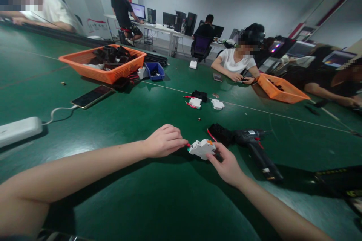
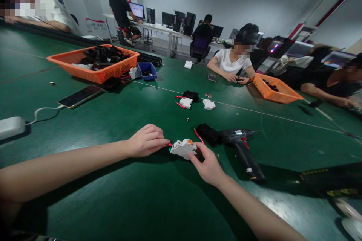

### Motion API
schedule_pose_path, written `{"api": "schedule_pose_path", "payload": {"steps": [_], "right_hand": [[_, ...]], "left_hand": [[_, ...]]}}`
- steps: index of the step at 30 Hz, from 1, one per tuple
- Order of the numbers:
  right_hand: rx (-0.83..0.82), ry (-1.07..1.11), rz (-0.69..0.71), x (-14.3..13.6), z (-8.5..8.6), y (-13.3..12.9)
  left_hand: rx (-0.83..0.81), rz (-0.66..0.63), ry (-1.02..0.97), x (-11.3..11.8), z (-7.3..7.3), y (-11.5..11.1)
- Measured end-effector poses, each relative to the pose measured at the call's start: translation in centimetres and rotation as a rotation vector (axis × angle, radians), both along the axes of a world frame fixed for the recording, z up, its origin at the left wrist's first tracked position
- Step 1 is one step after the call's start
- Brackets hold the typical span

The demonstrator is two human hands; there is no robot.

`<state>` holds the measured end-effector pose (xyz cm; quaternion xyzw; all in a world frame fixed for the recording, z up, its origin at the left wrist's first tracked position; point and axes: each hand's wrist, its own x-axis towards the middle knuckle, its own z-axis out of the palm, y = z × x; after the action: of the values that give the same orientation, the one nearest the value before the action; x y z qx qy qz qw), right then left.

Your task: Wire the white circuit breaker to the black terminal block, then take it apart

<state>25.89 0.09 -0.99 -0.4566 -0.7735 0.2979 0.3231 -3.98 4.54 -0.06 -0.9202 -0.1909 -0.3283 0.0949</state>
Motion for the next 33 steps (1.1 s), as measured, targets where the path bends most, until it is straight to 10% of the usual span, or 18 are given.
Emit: {"api": "schedule_pose_path", "payload": {"steps": [33], "right_hand": [[0.197, -0.249, 0.088, -0.2, 0.8, -0.1]], "left_hand": [[0.016, 0.022, 0.132, 0.8, -0.2, -0.6]]}}
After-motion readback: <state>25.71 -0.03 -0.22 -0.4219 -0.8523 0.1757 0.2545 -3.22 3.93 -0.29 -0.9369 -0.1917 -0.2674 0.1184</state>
